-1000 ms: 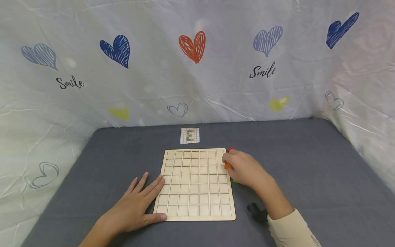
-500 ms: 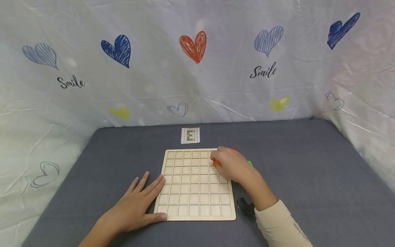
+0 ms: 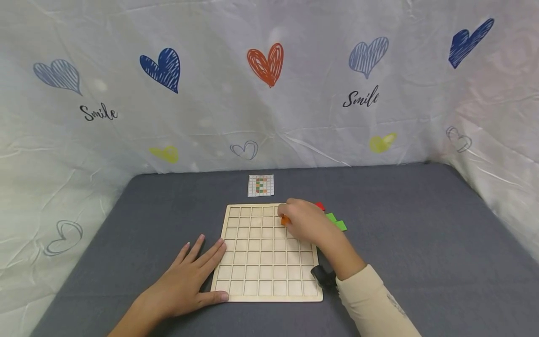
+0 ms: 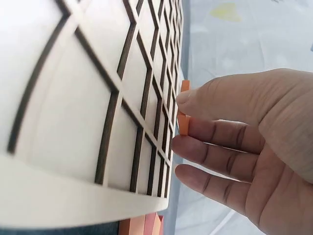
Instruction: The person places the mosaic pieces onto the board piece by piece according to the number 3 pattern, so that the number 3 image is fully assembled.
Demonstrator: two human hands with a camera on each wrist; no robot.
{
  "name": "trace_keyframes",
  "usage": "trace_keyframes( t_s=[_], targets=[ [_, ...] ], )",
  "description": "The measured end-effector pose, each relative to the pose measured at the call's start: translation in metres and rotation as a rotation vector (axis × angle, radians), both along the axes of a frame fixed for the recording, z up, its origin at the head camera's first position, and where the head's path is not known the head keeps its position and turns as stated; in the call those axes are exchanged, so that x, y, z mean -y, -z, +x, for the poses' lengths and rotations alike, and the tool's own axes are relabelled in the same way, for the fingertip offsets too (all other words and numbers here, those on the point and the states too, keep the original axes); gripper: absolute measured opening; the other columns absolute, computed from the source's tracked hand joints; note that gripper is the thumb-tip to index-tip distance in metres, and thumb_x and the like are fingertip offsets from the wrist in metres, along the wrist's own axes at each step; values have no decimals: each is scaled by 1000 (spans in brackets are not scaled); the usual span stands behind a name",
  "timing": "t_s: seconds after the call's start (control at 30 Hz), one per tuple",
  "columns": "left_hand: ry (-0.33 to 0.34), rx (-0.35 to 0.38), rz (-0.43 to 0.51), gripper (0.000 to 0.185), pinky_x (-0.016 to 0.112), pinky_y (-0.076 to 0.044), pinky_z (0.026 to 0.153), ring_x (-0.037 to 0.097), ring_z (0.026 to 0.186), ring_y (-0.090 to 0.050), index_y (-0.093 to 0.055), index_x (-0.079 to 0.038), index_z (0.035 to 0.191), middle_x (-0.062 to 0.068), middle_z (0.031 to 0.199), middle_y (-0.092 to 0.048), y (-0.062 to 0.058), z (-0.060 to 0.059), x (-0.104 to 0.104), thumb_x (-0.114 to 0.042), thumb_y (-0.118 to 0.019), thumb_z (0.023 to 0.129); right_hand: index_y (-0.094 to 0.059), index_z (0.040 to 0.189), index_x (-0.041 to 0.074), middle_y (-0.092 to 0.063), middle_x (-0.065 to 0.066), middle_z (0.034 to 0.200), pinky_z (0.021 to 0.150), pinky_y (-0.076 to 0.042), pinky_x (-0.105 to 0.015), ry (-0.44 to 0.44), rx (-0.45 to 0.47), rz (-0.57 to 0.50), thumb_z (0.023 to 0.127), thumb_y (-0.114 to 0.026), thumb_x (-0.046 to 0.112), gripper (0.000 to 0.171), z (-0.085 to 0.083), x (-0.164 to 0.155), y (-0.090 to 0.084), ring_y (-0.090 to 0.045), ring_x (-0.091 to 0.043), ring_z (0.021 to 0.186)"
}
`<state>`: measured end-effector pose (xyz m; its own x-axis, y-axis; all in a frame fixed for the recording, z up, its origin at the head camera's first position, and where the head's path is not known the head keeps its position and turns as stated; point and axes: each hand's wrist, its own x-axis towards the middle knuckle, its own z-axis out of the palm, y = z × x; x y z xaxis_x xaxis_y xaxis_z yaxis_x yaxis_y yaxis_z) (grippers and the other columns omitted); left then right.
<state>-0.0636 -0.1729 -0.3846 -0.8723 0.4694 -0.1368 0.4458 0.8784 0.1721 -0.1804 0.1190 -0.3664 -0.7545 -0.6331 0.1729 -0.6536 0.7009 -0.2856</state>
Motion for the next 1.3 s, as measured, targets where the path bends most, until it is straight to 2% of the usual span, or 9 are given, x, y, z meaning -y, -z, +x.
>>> trace_keyframes(
  t_s=[0.1, 0.23, 0.6, 0.9, 1.1, 1.3],
  targets=[
    [-1, -10, 7, 95, 55, -4, 103, 33, 134, -1, -18, -17, 146, -4, 149, -13, 0, 0, -1, -76, -38, 74, -66, 90, 14, -54, 4, 82, 61, -41, -24, 2, 20, 17, 80, -63, 6, 13, -3, 3, 0, -46, -8, 70],
    [-1, -10, 23, 95, 56, -6, 102, 33, 134, -3, -19, -17, 146, -3, 149, -15, 0, 0, -1, -76, -40, 74, -64, 85, 16, -53, 5, 78, 60, -40, -24, -9, 33, 26, 78, -62, 3, 14, -6, 7, 2, -46, -9, 70],
    [-10, 24, 2, 96, 54, -2, 103, 32, 134, 1, -13, -18, 146, -5, 150, -9, 0, -2, -1, -76, -38, 74, -62, 79, 16, -53, 6, 76, 61, -40, -25, -53, 12, 16, 77, -63, 1, 15, -10, 13, 6, -45, -10, 70],
    [-8, 25, -2, 95, 55, -3, 103, 32, 134, 1, -14, -18, 146, -5, 150, -9, 0, -1, -1, -76, -37, 75, -65, 86, 14, -56, 6, 80, 65, -42, -26, -36, 12, 3, 78, -67, 4, 12, -9, 15, 7, -48, -10, 74],
    [-14, 23, 0, 95, 54, -4, 103, 32, 135, 1, -14, -19, 146, -5, 150, -10, 0, -1, -1, -77, -37, 74, -67, 91, 13, -61, 3, 89, 68, -45, -28, 18, 23, -65, 82, -63, 4, 14, -5, 0, 8, -53, -11, 80],
    [-6, 19, 9, 94, 54, -4, 103, 32, 134, 0, -14, -18, 146, -5, 150, -10, -1, -1, -1, -76, -38, 75, -68, 92, 14, -61, 2, 89, 68, -45, -30, 50, -43, -81, 81, -64, 4, 16, -2, -28, 11, -52, -11, 81]
  ],
)
